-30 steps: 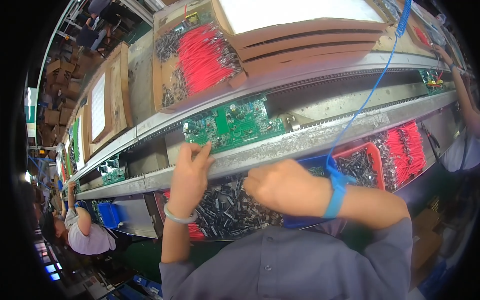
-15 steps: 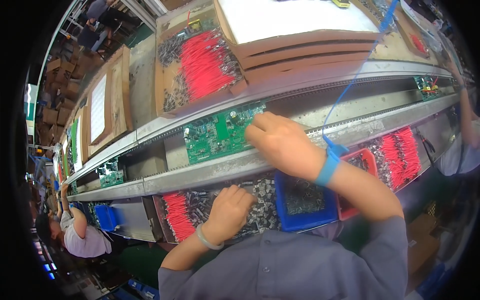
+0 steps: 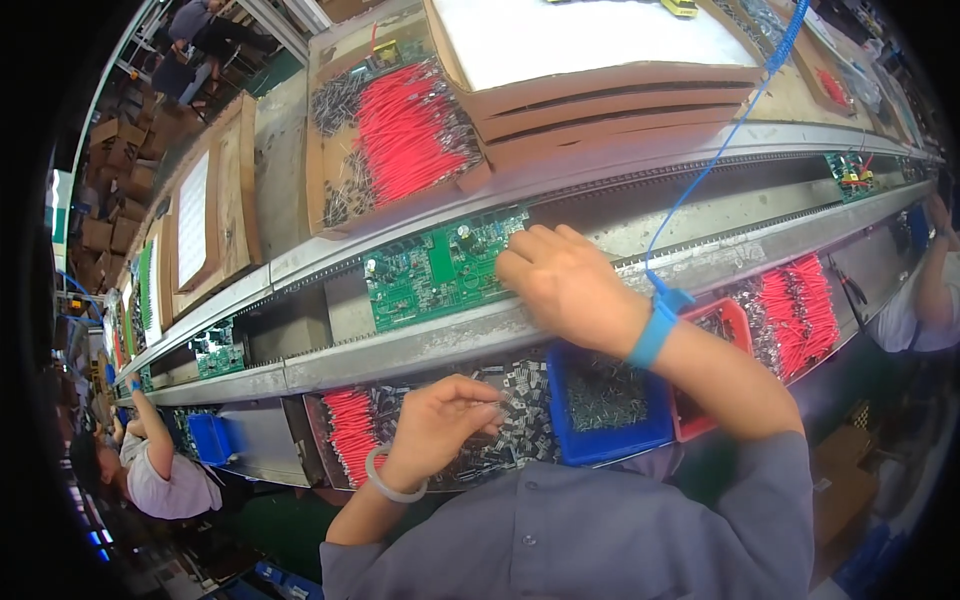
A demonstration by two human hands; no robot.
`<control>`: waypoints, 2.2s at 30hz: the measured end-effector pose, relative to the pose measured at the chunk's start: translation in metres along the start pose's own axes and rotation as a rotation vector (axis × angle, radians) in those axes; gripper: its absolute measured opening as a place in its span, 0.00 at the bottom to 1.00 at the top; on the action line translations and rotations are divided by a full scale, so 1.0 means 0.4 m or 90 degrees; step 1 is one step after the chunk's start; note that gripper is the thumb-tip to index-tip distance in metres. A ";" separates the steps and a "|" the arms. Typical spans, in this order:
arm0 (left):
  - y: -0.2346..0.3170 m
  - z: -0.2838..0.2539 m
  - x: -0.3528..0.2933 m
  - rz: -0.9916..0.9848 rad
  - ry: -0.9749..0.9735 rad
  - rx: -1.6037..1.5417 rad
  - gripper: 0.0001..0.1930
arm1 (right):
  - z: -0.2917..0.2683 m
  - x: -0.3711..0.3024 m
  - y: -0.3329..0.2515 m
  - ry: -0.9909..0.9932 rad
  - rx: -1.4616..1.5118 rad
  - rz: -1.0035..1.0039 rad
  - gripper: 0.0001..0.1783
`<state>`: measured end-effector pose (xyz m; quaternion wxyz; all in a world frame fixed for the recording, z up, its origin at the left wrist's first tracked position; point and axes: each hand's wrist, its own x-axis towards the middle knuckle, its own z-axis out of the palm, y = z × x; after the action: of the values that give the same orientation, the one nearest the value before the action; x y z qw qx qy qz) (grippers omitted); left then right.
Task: The person assembles circuit boards on an assembly line by picking electronic components from bins, yellow transformers from a box, and red wires, then inserting them into the circuit boards by hand.
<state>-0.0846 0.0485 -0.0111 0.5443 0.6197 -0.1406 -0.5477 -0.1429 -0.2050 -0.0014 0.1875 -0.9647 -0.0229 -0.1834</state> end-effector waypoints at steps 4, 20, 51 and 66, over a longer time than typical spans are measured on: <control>0.010 -0.007 -0.001 0.097 -0.006 0.046 0.12 | 0.005 -0.007 0.010 0.023 0.019 -0.009 0.06; 0.127 -0.067 0.093 0.522 0.238 0.527 0.12 | -0.015 -0.021 -0.106 -0.019 -0.097 -0.107 0.05; 0.113 -0.007 0.206 0.610 0.235 0.667 0.07 | 0.024 -0.093 -0.229 -0.217 0.055 -0.096 0.08; -0.003 -0.021 0.039 0.517 -0.040 0.844 0.12 | -0.093 -0.036 -0.120 -0.068 0.138 -0.010 0.08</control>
<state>-0.0727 0.0413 -0.0220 0.2138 0.6999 -0.6700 -0.1244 -0.1745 -0.1739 0.0424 0.2875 -0.9471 -0.0598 -0.1295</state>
